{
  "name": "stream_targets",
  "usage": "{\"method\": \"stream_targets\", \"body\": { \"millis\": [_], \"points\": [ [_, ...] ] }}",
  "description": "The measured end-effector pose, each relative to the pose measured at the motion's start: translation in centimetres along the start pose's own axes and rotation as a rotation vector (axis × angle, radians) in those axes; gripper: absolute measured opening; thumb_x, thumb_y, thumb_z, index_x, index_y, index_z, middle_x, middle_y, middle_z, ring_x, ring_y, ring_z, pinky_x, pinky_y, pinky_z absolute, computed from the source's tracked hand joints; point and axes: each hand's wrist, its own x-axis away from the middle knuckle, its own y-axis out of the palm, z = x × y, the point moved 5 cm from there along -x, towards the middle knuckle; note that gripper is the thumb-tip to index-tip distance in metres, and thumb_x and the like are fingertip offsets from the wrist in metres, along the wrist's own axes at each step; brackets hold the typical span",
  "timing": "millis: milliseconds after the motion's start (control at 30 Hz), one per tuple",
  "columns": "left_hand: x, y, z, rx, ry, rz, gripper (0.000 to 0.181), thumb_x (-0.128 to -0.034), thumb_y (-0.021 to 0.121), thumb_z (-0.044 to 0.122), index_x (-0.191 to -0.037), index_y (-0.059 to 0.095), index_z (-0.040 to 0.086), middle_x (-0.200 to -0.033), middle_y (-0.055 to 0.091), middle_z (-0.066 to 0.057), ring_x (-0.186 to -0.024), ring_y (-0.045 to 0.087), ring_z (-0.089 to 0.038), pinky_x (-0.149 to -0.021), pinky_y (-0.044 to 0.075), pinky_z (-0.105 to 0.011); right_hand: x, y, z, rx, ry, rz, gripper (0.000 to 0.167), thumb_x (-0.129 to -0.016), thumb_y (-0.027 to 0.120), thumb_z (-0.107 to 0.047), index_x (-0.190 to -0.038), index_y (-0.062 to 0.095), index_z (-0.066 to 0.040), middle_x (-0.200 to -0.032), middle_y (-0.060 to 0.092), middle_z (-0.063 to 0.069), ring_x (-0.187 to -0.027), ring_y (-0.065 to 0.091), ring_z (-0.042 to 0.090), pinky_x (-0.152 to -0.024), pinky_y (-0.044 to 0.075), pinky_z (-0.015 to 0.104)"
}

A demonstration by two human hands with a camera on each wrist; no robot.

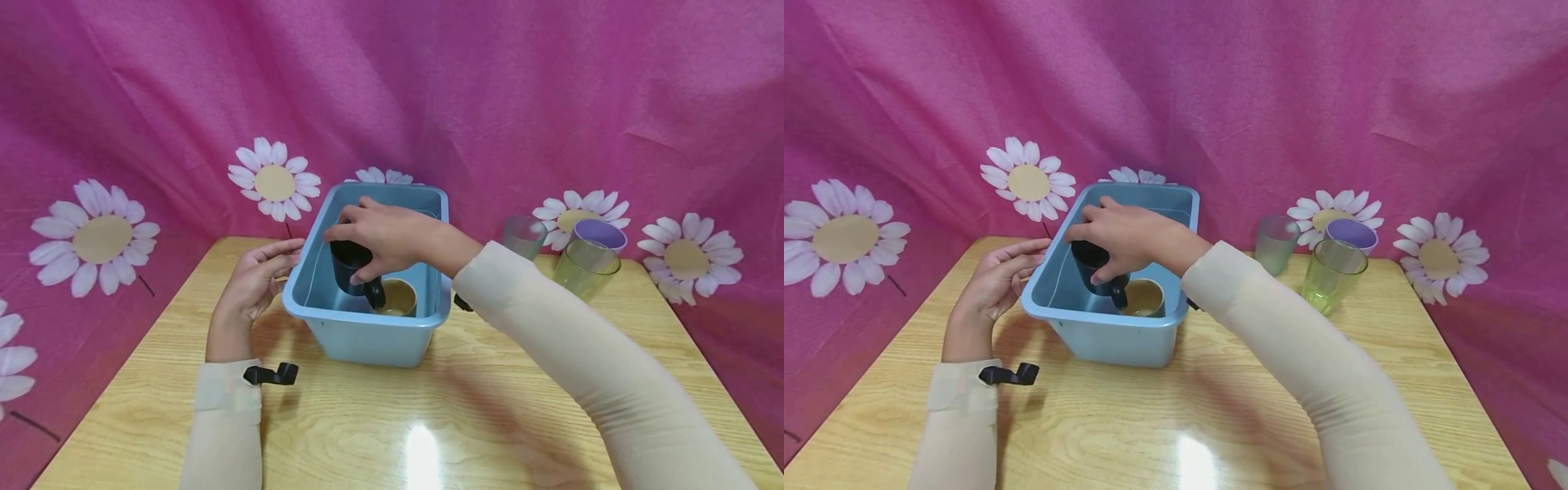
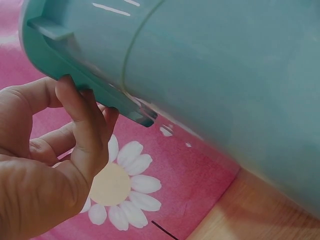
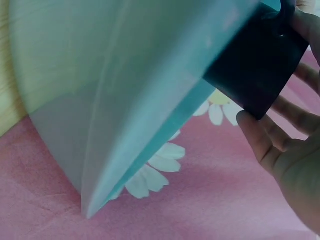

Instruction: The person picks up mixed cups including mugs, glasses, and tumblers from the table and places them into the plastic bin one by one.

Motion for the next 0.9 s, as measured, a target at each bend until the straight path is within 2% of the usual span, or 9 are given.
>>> {"method": "stream_targets", "body": {
  "millis": [267,667,900],
  "points": [
    [-0.1,-0.1,-0.1,-0.008,-0.006,0.003,0.048,-0.0996,0.066,0.009,-0.142,0.053,-0.009,-0.100,0.075,0.001,-0.085,0.072,-0.014,-0.081,0.062,-0.034,0.1,-0.1,-0.8,0.011,0.063,-0.048,0.077,-0.087,0.077,-0.053,-0.153,0.049,-0.025,-0.139,0.053,0.007,-0.119,0.043,0.024,-0.086,0.056,0.035],
    [0.0,-0.1,-0.1,-0.005,-0.004,-0.005,0.043,-0.1001,0.065,0.009,-0.139,0.057,-0.006,-0.103,0.075,-0.001,-0.087,0.073,-0.015,-0.081,0.062,-0.035,-0.9,-0.2,-1.3,-0.005,0.140,-0.067,0.076,-0.087,0.077,-0.054,-0.151,0.050,-0.025,-0.137,0.054,0.006,-0.120,0.046,0.024,-0.090,0.056,0.037],
    [0.0,0.0,0.0,0.009,0.003,-0.013,0.040,-0.1003,0.065,0.008,-0.138,0.059,-0.005,-0.102,0.075,-0.001,-0.087,0.073,-0.016,-0.081,0.062,-0.036,-0.9,0.2,-1.3,-0.028,0.118,-0.069,0.077,-0.087,0.077,-0.055,-0.152,0.048,-0.025,-0.138,0.053,0.007,-0.119,0.046,0.024,-0.089,0.056,0.036]
  ]
}}
